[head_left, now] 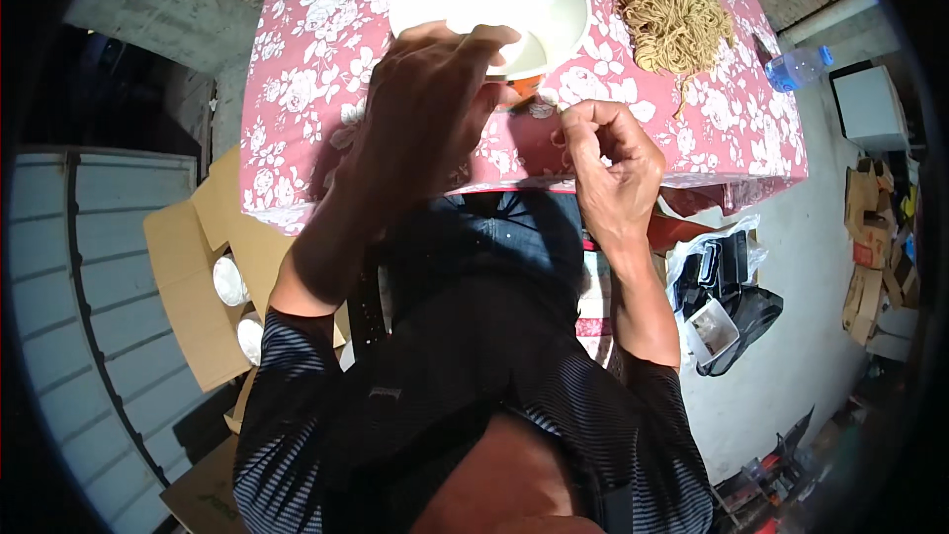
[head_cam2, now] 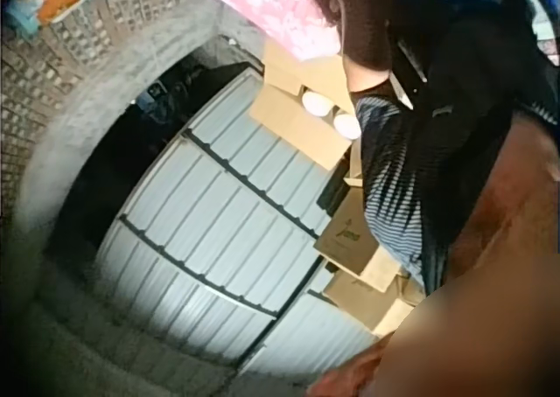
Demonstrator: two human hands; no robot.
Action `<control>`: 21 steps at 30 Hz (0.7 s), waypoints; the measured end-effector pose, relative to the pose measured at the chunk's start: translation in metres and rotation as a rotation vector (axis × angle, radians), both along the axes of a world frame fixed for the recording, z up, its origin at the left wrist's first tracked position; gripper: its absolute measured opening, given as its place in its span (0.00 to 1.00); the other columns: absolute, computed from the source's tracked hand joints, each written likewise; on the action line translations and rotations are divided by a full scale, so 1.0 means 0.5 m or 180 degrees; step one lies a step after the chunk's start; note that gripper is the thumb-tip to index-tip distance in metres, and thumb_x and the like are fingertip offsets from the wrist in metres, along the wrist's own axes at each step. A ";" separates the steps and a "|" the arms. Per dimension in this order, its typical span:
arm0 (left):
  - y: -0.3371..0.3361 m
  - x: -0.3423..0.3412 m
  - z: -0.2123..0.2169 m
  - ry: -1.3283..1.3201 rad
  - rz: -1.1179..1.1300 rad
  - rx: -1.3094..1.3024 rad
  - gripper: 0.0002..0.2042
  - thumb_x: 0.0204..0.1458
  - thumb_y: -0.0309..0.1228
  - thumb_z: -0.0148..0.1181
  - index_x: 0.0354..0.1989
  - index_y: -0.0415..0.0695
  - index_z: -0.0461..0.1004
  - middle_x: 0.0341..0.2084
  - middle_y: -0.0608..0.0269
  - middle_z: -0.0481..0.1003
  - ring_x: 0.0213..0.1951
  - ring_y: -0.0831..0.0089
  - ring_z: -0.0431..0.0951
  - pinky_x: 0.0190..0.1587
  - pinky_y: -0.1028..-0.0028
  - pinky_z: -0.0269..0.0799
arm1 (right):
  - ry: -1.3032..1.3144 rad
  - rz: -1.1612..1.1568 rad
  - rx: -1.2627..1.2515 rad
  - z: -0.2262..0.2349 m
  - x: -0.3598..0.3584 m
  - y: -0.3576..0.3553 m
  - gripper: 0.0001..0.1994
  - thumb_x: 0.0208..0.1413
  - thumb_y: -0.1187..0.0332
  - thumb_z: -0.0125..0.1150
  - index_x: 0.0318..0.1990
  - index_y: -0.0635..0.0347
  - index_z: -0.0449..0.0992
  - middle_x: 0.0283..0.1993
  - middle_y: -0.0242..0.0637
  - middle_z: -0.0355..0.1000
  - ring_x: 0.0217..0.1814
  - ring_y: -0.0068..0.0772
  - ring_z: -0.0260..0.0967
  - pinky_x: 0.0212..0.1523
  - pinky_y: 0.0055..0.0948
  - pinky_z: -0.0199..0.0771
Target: Tying thin pieces of string or twine to the rims of paper cups.
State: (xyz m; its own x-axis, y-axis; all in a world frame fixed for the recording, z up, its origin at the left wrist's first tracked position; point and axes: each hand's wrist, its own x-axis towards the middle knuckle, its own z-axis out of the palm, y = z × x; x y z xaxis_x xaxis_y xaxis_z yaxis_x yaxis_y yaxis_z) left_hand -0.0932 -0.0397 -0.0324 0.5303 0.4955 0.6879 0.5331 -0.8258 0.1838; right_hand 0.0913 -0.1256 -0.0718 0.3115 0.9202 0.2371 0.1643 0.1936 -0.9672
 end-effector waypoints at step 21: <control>-0.010 0.020 0.006 0.0133 0.0233 -0.0898 0.15 0.55 0.29 0.66 0.50 0.45 0.72 0.25 0.58 0.81 0.29 0.58 0.83 0.33 0.61 0.75 | -0.0420 -0.0382 0.0441 -0.028 -0.027 0.040 0.04 0.58 0.76 0.67 0.36 0.68 0.81 0.23 0.31 0.76 0.23 0.13 0.68 0.23 0.19 0.67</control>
